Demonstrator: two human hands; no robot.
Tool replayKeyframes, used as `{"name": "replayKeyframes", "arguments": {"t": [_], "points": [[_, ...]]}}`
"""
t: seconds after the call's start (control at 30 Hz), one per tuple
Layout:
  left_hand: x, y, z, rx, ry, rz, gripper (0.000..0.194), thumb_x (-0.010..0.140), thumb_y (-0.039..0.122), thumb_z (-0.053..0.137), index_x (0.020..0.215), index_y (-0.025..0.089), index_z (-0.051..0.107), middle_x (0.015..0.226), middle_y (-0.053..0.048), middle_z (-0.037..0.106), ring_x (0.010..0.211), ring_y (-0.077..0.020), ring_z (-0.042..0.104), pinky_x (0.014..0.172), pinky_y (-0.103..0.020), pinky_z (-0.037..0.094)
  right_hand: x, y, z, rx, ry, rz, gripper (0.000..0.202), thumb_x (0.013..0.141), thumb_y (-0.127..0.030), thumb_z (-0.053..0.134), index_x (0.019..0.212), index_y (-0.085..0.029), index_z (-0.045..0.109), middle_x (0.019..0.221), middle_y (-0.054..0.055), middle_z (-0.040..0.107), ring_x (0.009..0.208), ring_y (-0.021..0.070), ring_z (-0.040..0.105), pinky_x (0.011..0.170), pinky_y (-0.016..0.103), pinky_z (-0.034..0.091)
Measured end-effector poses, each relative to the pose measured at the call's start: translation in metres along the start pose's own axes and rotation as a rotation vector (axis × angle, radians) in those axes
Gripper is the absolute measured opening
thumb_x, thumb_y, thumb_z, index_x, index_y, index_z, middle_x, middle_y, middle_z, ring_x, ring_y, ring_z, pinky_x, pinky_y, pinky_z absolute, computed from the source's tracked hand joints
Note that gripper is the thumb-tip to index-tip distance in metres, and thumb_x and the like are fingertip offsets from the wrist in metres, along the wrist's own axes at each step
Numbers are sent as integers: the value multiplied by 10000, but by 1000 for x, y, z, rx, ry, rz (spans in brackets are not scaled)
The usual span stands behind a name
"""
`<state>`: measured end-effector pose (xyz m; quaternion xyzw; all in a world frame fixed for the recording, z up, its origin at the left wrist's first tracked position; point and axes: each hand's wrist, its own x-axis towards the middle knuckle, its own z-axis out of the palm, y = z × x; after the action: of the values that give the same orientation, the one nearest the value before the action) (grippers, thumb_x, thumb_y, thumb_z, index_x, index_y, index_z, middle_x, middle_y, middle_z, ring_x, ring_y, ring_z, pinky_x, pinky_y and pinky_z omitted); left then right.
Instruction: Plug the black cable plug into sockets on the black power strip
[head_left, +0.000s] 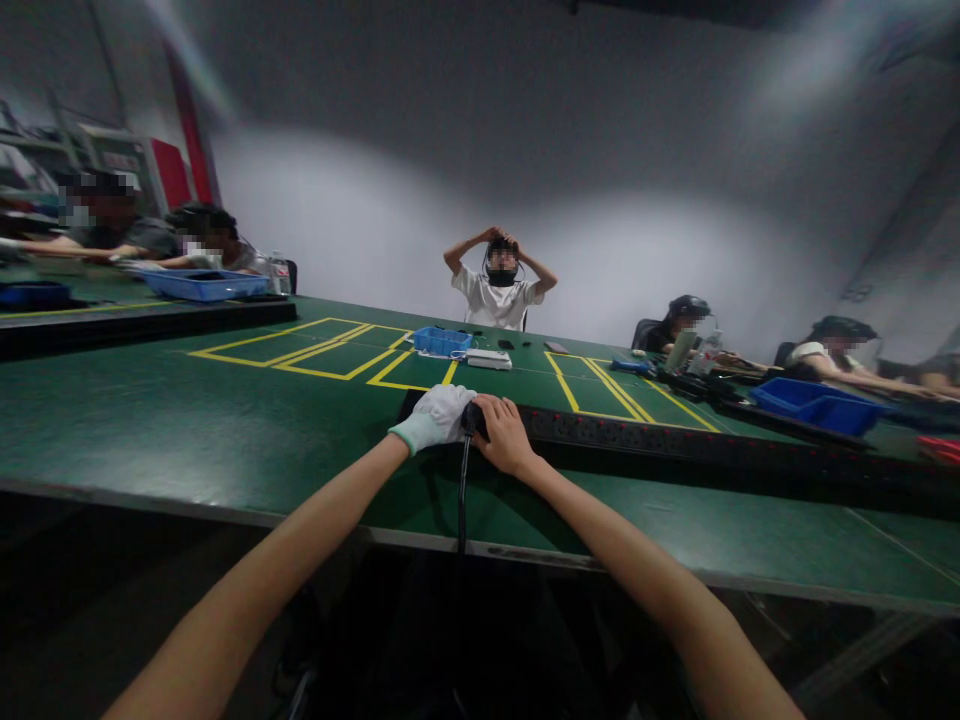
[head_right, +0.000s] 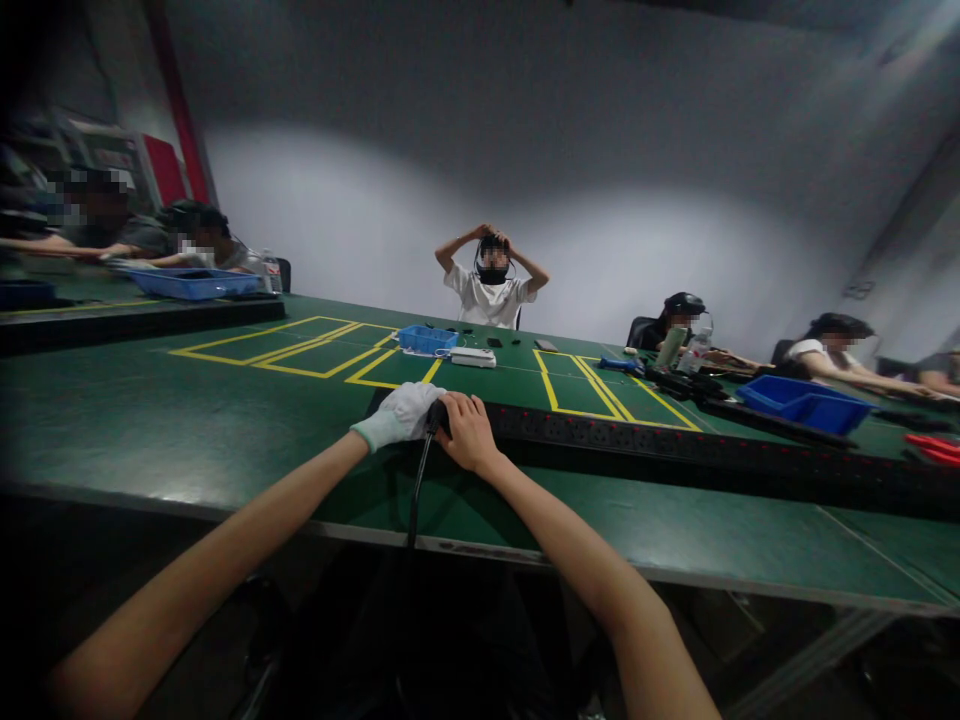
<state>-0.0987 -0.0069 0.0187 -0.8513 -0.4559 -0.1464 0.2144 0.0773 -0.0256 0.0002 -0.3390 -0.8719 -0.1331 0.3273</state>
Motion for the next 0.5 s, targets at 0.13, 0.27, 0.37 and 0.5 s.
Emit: {"name": "replayKeyframes", "arguments": {"t": [0.13, 0.27, 0.37, 0.5], "points": [[-2, 1, -7, 1, -2, 19, 562, 699, 505, 612, 1124, 158, 486, 1079, -128, 567, 968, -279, 569, 837, -379, 423, 1, 0, -2, 4, -6, 4, 471, 783, -238, 560, 1232, -153, 442, 1269, 137, 506, 1191, 250, 439, 1037, 434, 282], [-4, 0, -9, 3, -3, 30, 557, 717, 507, 610, 1131, 158, 481, 1085, -128, 568, 992, -274, 566, 848, -368, 417, 2, 1, -2, 5, -5, 8, 460, 791, -246, 552, 1227, -141, 447, 1264, 142, 508, 1181, 249, 442, 1024, 423, 291], [-4, -1, -6, 6, 0, 26, 569, 720, 525, 606, 1136, 157, 480, 1072, -131, 570, 974, -274, 572, 837, -368, 417, 1, -1, -3, 3, -2, 5, 456, 800, -248, 542, 1232, -139, 444, 1268, 143, 503, 1181, 247, 439, 1024, 419, 287], [-4, -1, -3, 6, 12, 29, 591, 720, 550, 597, 1139, 149, 483, 1054, -130, 572, 937, -272, 579, 817, -367, 419, 0, -2, -4, 0, -2, -6, 460, 806, -258, 541, 1238, -139, 440, 1274, 149, 497, 1185, 249, 432, 1027, 425, 280]]}}
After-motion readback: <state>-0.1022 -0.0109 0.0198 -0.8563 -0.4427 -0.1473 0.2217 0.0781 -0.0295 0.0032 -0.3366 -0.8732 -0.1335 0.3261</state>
